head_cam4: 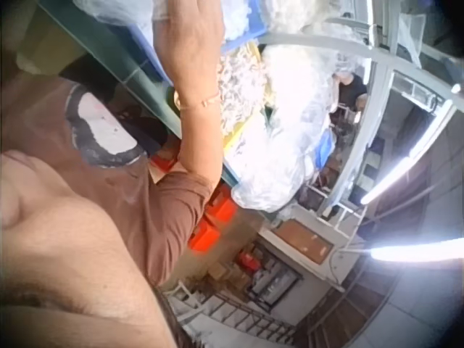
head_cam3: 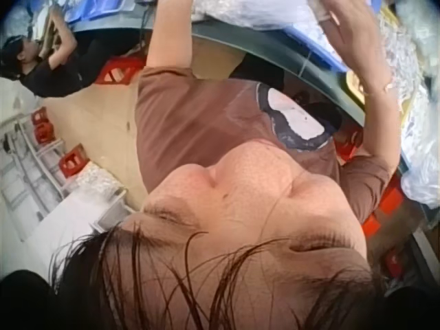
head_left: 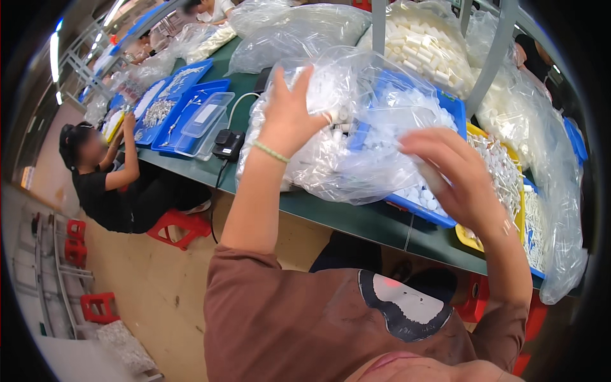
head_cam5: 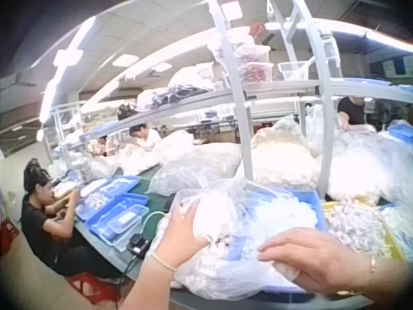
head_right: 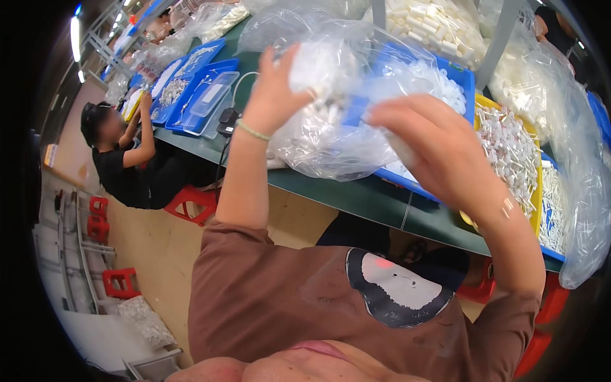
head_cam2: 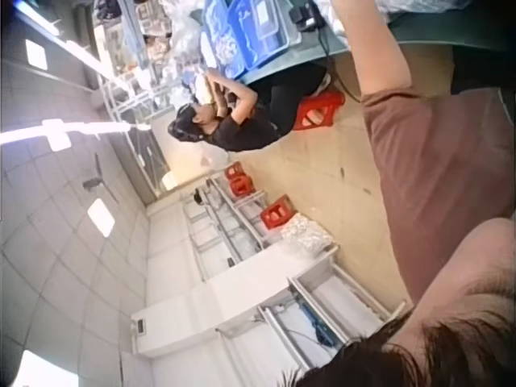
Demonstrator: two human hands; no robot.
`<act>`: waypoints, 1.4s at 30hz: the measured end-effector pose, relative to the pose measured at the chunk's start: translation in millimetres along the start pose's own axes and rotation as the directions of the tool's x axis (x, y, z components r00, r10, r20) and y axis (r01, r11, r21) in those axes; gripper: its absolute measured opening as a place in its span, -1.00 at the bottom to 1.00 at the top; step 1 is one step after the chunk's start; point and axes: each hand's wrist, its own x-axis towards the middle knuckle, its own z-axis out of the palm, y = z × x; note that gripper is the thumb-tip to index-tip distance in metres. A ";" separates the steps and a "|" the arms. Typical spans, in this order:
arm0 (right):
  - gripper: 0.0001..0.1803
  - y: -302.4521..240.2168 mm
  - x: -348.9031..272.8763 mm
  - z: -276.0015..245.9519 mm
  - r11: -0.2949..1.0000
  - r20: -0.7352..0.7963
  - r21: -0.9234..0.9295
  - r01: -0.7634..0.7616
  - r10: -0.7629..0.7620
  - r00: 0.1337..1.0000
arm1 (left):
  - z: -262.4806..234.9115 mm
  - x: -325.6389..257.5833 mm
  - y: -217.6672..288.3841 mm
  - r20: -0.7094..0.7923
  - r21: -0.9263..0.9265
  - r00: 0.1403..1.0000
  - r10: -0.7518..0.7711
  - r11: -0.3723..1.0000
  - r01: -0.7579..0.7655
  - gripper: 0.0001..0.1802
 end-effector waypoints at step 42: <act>-0.60 51.3 -103.6 28.5 0.903 0.323 -0.161 -0.399 0.430 0.843 | 6.5 -57.7 111.2 0.352 -0.323 0.717 0.602 0.797 -0.510 -0.44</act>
